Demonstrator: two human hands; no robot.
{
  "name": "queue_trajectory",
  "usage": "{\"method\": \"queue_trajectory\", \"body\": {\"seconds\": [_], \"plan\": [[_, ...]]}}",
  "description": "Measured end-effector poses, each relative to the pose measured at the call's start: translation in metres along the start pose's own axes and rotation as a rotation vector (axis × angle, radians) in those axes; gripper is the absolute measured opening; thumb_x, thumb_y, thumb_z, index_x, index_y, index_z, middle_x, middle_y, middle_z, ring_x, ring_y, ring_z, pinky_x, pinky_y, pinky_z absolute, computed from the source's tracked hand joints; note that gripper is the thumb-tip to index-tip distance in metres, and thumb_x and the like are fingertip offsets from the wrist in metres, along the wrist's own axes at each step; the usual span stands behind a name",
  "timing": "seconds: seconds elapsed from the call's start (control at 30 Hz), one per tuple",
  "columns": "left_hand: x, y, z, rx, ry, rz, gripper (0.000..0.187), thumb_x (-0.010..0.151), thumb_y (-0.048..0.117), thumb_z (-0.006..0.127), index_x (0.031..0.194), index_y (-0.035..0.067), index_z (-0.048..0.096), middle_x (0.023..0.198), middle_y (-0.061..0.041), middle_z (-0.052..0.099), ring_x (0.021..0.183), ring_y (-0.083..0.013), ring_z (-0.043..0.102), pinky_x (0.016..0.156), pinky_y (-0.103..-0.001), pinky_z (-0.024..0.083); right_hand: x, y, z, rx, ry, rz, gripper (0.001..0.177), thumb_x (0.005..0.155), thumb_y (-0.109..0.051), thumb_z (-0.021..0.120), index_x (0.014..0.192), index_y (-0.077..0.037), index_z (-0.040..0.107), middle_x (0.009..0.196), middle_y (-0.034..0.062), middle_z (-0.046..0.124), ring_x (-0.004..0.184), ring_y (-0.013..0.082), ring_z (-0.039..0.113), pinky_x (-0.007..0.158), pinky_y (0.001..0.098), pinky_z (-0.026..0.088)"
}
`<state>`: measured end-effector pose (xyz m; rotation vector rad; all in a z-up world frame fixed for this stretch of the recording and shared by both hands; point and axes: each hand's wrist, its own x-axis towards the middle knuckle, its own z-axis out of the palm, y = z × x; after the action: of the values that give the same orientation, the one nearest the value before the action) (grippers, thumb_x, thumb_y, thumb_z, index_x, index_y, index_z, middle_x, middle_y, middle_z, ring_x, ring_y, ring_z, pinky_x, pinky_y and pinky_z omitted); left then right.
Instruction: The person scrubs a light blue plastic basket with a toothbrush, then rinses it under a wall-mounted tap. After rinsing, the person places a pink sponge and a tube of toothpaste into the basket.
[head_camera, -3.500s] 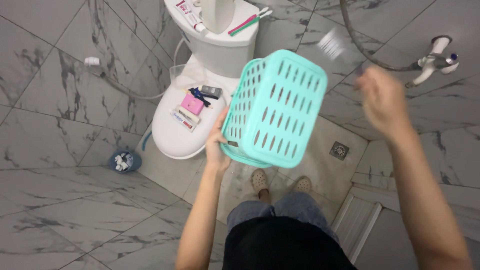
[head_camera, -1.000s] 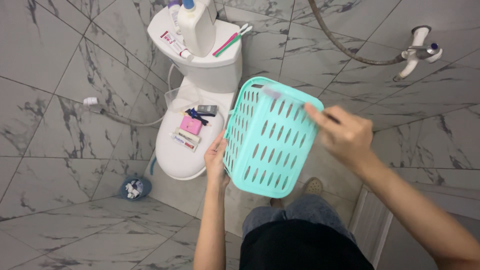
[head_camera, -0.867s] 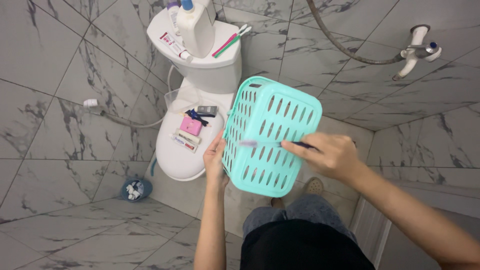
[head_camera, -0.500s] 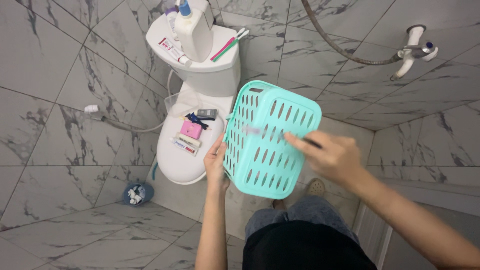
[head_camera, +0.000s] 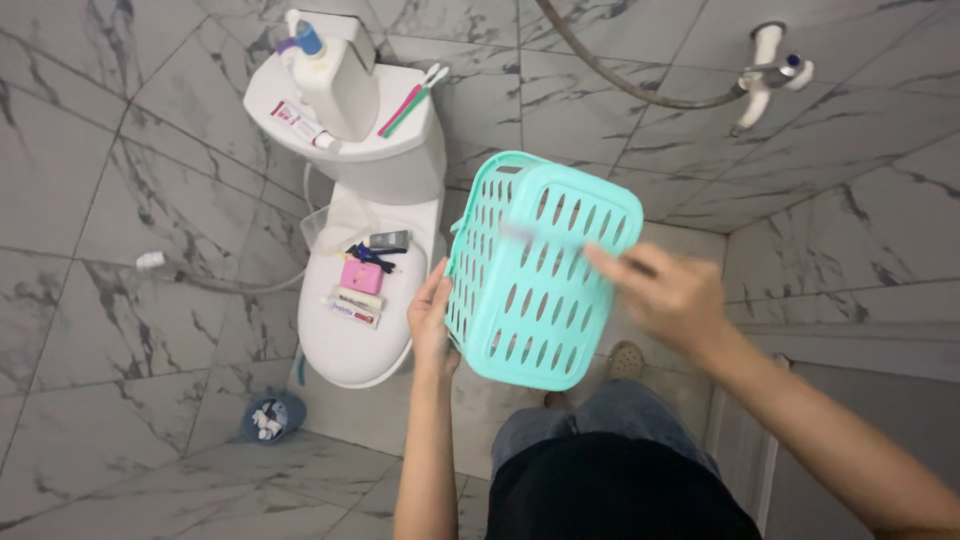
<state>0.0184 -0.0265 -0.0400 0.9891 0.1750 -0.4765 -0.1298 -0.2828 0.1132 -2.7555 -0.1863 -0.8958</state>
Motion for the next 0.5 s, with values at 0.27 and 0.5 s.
{"method": "queue_trajectory", "body": {"seconds": [0.27,0.5], "plan": [[0.01,-0.016,0.049,-0.025,-0.055,-0.064,0.045,0.1,0.014,0.061,0.14,-0.006,0.057,0.122,-0.014,0.072,0.099,-0.0171,0.072,0.085,-0.031,0.06,-0.04,0.009,-0.02,0.072,0.028,-0.141,0.046,0.09,-0.008,0.07,0.128,-0.033,0.071,0.092,-0.0032,0.072,0.064,0.0081,0.063,0.051,0.0235,0.049],[0.013,-0.037,0.087,-0.02,-0.097,-0.09,0.045,0.102,0.015,0.061,0.141,-0.006,0.057,0.125,-0.015,0.071,0.1,-0.0182,0.071,0.085,-0.032,0.059,-0.053,0.045,-0.042,-0.169,0.05,0.058,0.042,0.09,-0.01,0.071,0.127,-0.03,0.075,0.084,-0.0041,0.071,0.057,0.0085,0.058,0.047,0.0249,0.045]]}}
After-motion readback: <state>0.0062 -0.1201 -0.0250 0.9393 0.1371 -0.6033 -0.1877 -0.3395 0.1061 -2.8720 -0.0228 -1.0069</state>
